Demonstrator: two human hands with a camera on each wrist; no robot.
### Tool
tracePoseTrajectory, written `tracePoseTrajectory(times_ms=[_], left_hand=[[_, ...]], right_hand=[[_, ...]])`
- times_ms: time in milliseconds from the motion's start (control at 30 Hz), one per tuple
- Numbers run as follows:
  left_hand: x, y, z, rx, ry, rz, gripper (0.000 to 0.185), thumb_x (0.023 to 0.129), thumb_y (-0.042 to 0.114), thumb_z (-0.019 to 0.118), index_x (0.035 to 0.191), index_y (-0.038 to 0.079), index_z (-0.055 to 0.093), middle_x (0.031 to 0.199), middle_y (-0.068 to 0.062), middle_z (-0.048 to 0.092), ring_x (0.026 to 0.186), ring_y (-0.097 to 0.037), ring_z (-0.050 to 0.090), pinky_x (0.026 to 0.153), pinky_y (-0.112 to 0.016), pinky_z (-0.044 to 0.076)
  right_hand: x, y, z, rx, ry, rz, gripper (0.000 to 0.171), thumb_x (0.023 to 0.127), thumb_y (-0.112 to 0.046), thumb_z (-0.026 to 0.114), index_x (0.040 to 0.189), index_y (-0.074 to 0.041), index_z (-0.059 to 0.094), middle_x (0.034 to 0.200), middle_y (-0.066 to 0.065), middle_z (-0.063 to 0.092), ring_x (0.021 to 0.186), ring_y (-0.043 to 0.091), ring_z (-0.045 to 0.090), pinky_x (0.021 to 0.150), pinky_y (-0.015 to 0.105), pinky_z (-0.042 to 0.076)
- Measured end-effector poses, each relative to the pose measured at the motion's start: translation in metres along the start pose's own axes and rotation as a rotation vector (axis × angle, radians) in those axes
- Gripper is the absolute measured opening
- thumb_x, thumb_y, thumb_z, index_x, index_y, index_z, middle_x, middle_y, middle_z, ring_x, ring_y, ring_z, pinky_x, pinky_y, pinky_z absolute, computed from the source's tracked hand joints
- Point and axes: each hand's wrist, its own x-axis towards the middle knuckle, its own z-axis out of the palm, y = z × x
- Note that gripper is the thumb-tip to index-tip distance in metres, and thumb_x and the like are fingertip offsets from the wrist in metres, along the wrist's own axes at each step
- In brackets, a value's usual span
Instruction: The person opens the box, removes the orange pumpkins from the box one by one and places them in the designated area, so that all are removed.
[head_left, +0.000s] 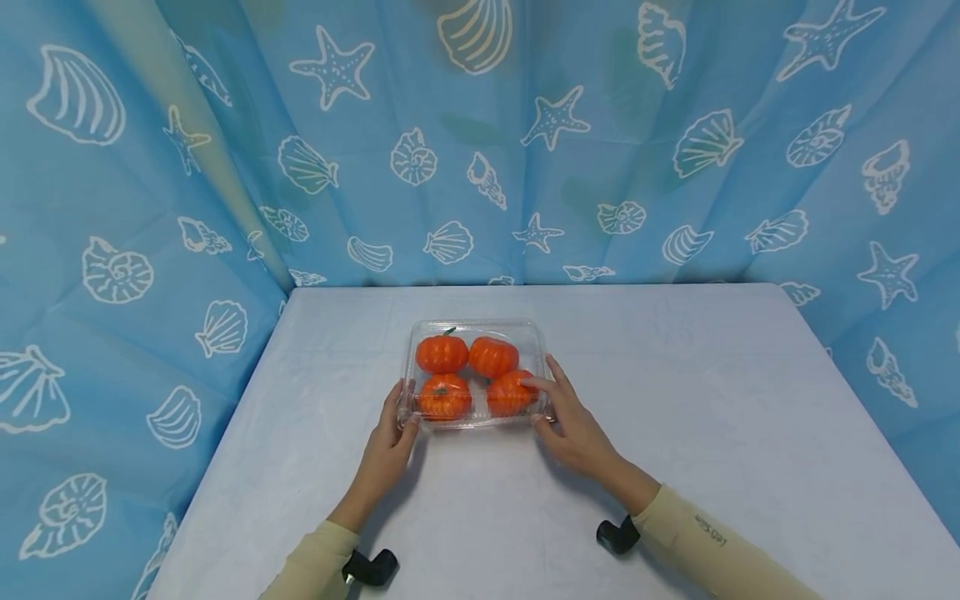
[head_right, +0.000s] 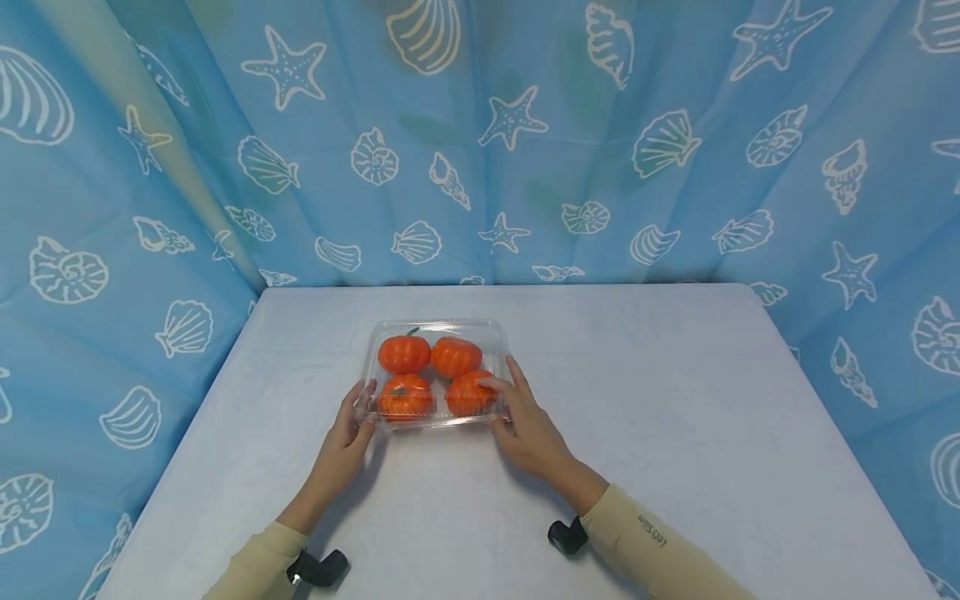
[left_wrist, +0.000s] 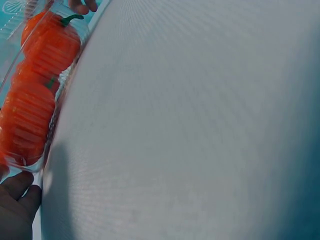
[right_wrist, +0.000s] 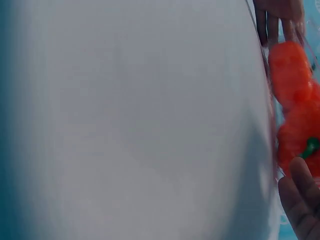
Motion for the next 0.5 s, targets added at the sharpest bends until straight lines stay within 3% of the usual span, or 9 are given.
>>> tracePoseTrajectory(times_ms=[167,333,500], left_hand=[[0.0009,0.0000,0.0003,-0.001,0.005,0.009,0.062,0.108,0.019,0.050,0.161,0.008,0.020,0.161,-0.023,0.032,0.143,-0.042,0.039,0.110,-0.061,0.038],[0.0008,0.0003,0.0003,0.009,0.017,0.003,0.063,0.107,0.018,0.051,0.161,0.008,0.021,0.160,-0.022,0.035,0.141,-0.042,0.042,0.110,-0.060,0.039],[0.0005,0.0003,0.0008,0.008,0.012,0.004,0.063,0.108,0.018,0.051,0.161,0.006,0.020,0.161,-0.021,0.034,0.142,-0.042,0.042,0.110,-0.059,0.039]], right_hand=[[-0.0008,0.0006,0.0002,0.015,0.020,0.002,0.051,0.097,-0.013,0.062,0.145,-0.024,0.047,0.167,0.015,0.021,0.112,0.032,0.062,0.090,0.049,0.058],[0.0010,0.0011,-0.0003,0.020,0.016,0.021,0.046,0.096,-0.013,0.064,0.140,-0.021,0.054,0.164,0.012,0.027,0.092,0.015,0.059,0.086,0.038,0.059],[0.0007,-0.0002,-0.0014,0.006,0.018,0.026,0.042,0.096,-0.013,0.064,0.138,-0.019,0.057,0.164,0.013,0.031,0.087,0.011,0.058,0.085,0.036,0.059]])
